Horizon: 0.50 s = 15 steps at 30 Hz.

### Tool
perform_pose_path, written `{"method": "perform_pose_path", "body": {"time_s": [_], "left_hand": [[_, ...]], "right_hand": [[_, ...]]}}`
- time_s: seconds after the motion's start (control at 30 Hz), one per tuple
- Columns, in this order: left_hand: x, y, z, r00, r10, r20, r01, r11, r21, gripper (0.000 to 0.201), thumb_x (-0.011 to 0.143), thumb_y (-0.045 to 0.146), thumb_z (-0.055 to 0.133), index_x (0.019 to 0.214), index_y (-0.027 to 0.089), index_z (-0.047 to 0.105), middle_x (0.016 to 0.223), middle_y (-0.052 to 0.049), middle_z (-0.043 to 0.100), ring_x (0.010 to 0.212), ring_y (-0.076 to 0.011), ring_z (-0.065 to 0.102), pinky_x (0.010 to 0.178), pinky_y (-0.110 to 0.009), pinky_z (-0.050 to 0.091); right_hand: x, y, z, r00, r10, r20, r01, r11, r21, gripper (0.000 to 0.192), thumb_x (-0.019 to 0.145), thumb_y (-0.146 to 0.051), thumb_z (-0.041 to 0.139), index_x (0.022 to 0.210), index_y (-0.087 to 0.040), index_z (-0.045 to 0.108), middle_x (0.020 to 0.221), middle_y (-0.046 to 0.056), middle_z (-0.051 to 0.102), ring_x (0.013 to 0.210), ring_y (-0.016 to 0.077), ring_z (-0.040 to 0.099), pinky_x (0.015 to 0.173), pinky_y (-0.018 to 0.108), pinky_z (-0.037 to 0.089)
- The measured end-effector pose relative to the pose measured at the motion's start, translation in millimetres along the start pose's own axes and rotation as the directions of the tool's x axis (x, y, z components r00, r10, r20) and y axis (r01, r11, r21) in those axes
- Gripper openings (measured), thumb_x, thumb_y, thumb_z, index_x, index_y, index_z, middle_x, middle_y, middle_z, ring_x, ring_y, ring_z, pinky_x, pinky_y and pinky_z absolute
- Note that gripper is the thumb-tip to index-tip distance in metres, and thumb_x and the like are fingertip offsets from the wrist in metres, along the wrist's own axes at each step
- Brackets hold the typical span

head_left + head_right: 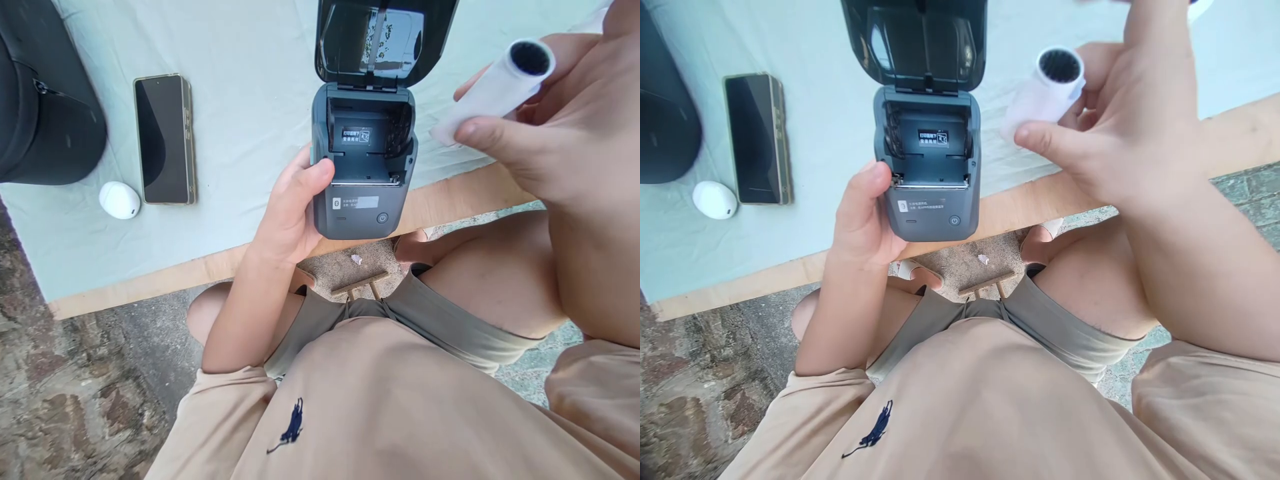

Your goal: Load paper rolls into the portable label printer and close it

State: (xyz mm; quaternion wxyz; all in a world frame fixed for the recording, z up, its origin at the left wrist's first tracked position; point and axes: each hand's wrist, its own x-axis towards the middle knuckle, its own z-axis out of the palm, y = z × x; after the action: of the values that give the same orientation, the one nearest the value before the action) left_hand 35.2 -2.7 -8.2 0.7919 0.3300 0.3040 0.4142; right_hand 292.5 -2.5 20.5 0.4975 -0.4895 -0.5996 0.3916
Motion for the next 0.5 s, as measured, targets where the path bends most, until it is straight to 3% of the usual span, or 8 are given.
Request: {"method": "perform_pose_path", "body": {"time_s": [0.1, 0.13, 0.2, 0.27, 0.3, 0.33, 0.4, 0.5], "left_hand": [[-2, 3, 3.9, 1.000, 0.009, -0.021, -0.009, 1.000, 0.015, 0.025, 0.088, 0.045, 0.072, 0.101, 0.024, 0.071, 0.106, -0.003, 0.078, 0.121, -0.0312, 0.070, 0.095, -0.041, 0.064], [-2, 4, 4.9, 0.999, 0.018, -0.026, -0.018, 1.000, 0.016, 0.023, 0.088, 0.045, 0.071, 0.098, 0.024, 0.071, 0.106, -0.003, 0.079, 0.121, -0.0308, 0.071, 0.096, -0.040, 0.064], [-2, 5, 5.8, 1.000, 0.020, -0.022, -0.019, 1.000, 0.012, 0.021, 0.089, 0.044, 0.071, 0.095, 0.024, 0.070, 0.107, -0.003, 0.079, 0.121, -0.0306, 0.071, 0.096, -0.040, 0.063], [-1, 4, 5.0, 1.000, 0.009, -0.012, -0.008, 1.000, 0.010, 0.022, 0.088, 0.044, 0.072, 0.098, 0.024, 0.070, 0.109, -0.004, 0.078, 0.121, -0.0312, 0.071, 0.098, -0.041, 0.063], [-1, 4, 4.1, 1.000, 0.007, -0.009, -0.007, 1.000, 0.013, 0.024, 0.088, 0.044, 0.072, 0.100, 0.024, 0.070, 0.109, -0.005, 0.078, 0.122, -0.0317, 0.070, 0.099, -0.042, 0.062], [0, 3, 3.0, 1.000, 0.010, -0.005, -0.010, 1.000, 0.016, 0.025, 0.087, 0.045, 0.073, 0.101, 0.024, 0.070, 0.108, -0.005, 0.078, 0.123, -0.0323, 0.069, 0.101, -0.043, 0.061], [1, 1, 0.6, 1.000, 0.023, -0.001, -0.023, 1.000, 0.019, 0.027, 0.087, 0.045, 0.073, 0.103, 0.023, 0.070, 0.106, -0.006, 0.077, 0.126, -0.0329, 0.068, 0.104, -0.044, 0.060], [2, -1, -1.8, 0.999, 0.040, 0.000, -0.040, 0.999, 0.023, 0.028, 0.087, 0.045, 0.072, 0.105, 0.023, 0.071, 0.106, -0.006, 0.077, 0.129, -0.0328, 0.066, 0.107, -0.045, 0.059]], "right_hand": [[3, -8, 8, 0.997, -0.054, 0.054, 0.047, 0.992, 0.120, 0.052, 0.062, -0.028, 0.094, 0.098, -0.023, 0.057, 0.086, -0.002, 0.070, 0.078, 0.0122, 0.071, 0.065, 0.027, 0.057], [4, -11, 10, 0.998, -0.023, 0.065, 0.010, 0.982, 0.188, 0.049, 0.064, -0.032, 0.093, 0.097, -0.024, 0.058, 0.087, -0.002, 0.071, 0.080, 0.0131, 0.072, 0.066, 0.028, 0.059], [6, -17, 12, 0.977, 0.161, 0.139, -0.196, 0.934, 0.299, 0.053, 0.062, -0.041, 0.094, 0.102, -0.027, 0.062, 0.091, -0.004, 0.073, 0.081, 0.0119, 0.072, 0.061, 0.026, 0.060], [9, -21, 13, 0.893, 0.372, 0.252, -0.442, 0.827, 0.347, 0.057, 0.056, -0.049, 0.095, 0.103, -0.029, 0.068, 0.093, -0.007, 0.073, 0.078, 0.0098, 0.072, 0.060, 0.023, 0.061], [10, -23, 14, 0.850, 0.436, 0.295, -0.520, 0.782, 0.344, 0.060, 0.053, -0.053, 0.095, 0.101, -0.029, 0.070, 0.094, -0.008, 0.073, 0.076, 0.0094, 0.071, 0.061, 0.023, 0.063], [10, -25, 16, 0.836, 0.453, 0.308, -0.542, 0.768, 0.342, 0.062, 0.050, -0.057, 0.095, 0.100, -0.028, 0.072, 0.094, -0.008, 0.073, 0.074, 0.0090, 0.070, 0.062, 0.023, 0.063], [8, -28, 21, 0.866, 0.425, 0.262, -0.497, 0.791, 0.358, 0.060, 0.049, -0.057, 0.095, 0.099, -0.030, 0.074, 0.088, -0.008, 0.071, 0.069, 0.0083, 0.069, 0.062, 0.022, 0.063], [0, -33, 28, 0.973, 0.223, 0.060, -0.230, 0.935, 0.268, 0.037, 0.072, -0.037, 0.084, 0.106, -0.032, 0.073, 0.083, -0.007, 0.067, 0.076, 0.0089, 0.069, 0.064, 0.021, 0.060]]}}
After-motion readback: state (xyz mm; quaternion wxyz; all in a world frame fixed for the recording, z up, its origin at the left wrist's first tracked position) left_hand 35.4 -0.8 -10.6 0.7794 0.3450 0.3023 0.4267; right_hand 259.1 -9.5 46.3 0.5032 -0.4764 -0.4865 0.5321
